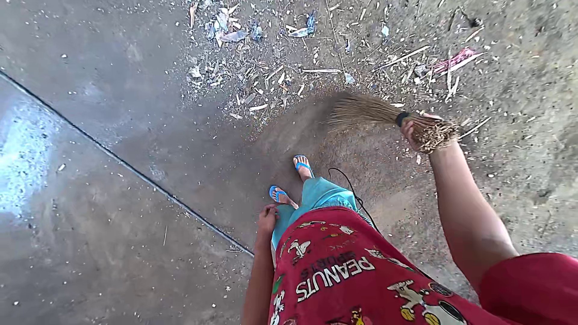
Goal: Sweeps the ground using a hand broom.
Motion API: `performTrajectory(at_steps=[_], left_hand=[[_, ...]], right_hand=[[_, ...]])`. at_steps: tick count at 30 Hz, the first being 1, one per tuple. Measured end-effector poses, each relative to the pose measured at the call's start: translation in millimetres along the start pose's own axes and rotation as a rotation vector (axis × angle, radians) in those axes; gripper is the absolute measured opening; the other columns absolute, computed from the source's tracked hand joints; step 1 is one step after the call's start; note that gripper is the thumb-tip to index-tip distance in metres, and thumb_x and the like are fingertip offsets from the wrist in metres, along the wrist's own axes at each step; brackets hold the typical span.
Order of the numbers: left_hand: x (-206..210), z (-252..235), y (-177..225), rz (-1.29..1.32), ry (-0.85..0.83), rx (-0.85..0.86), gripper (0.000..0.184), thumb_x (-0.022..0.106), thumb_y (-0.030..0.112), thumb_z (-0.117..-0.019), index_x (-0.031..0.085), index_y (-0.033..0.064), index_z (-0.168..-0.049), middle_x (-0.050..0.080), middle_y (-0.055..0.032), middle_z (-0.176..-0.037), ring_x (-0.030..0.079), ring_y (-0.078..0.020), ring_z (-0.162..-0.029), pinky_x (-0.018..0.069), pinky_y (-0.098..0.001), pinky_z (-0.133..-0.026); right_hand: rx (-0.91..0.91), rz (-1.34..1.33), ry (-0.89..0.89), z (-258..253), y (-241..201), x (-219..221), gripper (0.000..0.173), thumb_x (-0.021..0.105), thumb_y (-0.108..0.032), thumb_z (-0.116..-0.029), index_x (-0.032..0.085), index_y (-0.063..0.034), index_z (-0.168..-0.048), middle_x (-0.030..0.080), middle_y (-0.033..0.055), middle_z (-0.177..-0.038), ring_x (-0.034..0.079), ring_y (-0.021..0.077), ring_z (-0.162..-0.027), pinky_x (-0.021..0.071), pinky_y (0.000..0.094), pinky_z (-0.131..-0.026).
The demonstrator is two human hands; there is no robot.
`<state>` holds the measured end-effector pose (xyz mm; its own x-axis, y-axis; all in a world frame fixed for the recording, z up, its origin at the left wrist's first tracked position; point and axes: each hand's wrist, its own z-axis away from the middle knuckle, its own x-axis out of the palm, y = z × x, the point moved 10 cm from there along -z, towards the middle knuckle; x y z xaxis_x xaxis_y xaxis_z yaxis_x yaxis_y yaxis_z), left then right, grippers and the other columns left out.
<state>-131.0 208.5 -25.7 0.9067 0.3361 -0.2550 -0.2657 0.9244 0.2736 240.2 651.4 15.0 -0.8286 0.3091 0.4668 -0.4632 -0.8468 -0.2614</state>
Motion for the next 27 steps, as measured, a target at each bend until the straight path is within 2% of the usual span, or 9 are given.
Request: performTrajectory(at_steps=[2,5,7,9,11,16,19,22,27], left_hand=[[5,1,6,0.013,0.013,0.03,0.035,0.038,0.015,-0.1107,0.054,-0.0029,-0.136,0.067,-0.0194,-0.115,0.065,-0.0232,-0.089,0.0517,-0.0392,-0.075],[7,6,9,0.063,0.042,0.094,0.035,0.039,0.012,-0.1097,0.054,-0.006,-0.135,0.067,-0.021,-0.114,0.066,-0.023,-0.091,0.0534,-0.039,-0.083],[6,7,5,0.116,0.074,0.12,0.035,0.039,0.012,-0.1094,0.055,-0.0077,-0.133,0.068,-0.0214,-0.112,0.066,-0.0226,-0.092,0.0532,-0.0385,-0.086],[7,5,-2,0.175,0.107,0.127,0.034,0.039,0.012,-0.1092,0.056,-0.009,-0.131,0.069,-0.0209,-0.11,0.067,-0.021,-0.092,0.0536,-0.0368,-0.087],[6,2,-2,0.208,0.119,0.109,0.034,0.039,0.011,-0.1092,0.055,-0.009,-0.131,0.069,-0.0204,-0.109,0.067,-0.0198,-0.091,0.0537,-0.0358,-0.084],[11,-2,2,0.175,0.089,0.047,0.033,0.039,0.014,-0.11,0.056,-0.0044,-0.131,0.069,-0.0155,-0.105,0.064,-0.0168,-0.08,0.0521,-0.0332,-0.069],[15,-3,8,0.148,0.059,0.03,0.034,0.038,0.015,-0.1103,0.055,-0.0025,-0.134,0.069,-0.0167,-0.11,0.066,-0.0211,-0.087,0.0521,-0.0385,-0.073],[22,-6,9,0.165,0.033,0.012,0.034,0.039,0.016,-0.1106,0.056,-0.0025,-0.133,0.07,-0.0167,-0.111,0.066,-0.0205,-0.089,0.0519,-0.0367,-0.075],[26,-20,35,0.107,-0.033,0.013,0.036,0.038,0.02,-0.1113,0.055,-0.0005,-0.136,0.069,-0.0174,-0.116,0.066,-0.0231,-0.092,0.0518,-0.0414,-0.076]], right_hand=[[-0.181,0.191,0.132,7,-5,25,0.036,0.029,-0.036,-0.1064,0.055,-0.0115,-0.106,0.065,0.0031,-0.083,0.065,0.0112,-0.068,0.0552,0.023,-0.058],[-0.292,0.473,0.417,23,49,57,0.024,0.047,-0.031,-0.1026,0.058,-0.0113,-0.111,0.066,0.0026,-0.084,0.064,0.0131,-0.07,0.056,0.0329,-0.062],[-0.206,0.572,0.469,30,111,67,0.04,0.062,-0.034,-0.0962,0.059,-0.0072,-0.126,0.066,0.0095,-0.097,0.065,0.0201,-0.081,0.0563,0.0428,-0.071],[-0.008,0.539,0.337,39,180,78,0.034,0.061,-0.035,-0.0976,0.058,-0.0089,-0.119,0.067,0.0095,-0.092,0.067,0.0205,-0.077,0.0577,0.0408,-0.068],[0.246,0.382,0.054,51,241,108,0.028,0.043,-0.033,-0.1056,0.057,-0.0086,-0.101,0.065,0.007,-0.08,0.066,0.0173,-0.07,0.058,0.0332,-0.065],[0.637,0.168,-0.414,49,308,144,0.041,0.044,-0.042,-0.1029,0.062,-0.0052,-0.102,0.068,0.0097,-0.086,0.068,0.0171,-0.074,0.0594,0.0296,-0.069],[0.822,-0.022,-0.508,31,311,151,0.033,0.047,-0.038,-0.1017,0.059,-0.0068,-0.099,0.064,0.0079,-0.087,0.069,0.0133,-0.073,0.0594,0.0212,-0.065],[0.687,0.13,-0.489,2,278,126,0.034,0.048,-0.042,-0.0999,0.06,-0.0102,-0.097,0.063,0.0038,-0.083,0.065,0.0097,-0.066,0.0549,0.02,-0.057],[0.223,0.16,-0.219,-28,86,53,0.039,0.041,-0.044,-0.0991,0.06,-0.0098,-0.101,0.066,0.0035,-0.085,0.066,0.0103,-0.07,0.0567,0.0211,-0.059]])
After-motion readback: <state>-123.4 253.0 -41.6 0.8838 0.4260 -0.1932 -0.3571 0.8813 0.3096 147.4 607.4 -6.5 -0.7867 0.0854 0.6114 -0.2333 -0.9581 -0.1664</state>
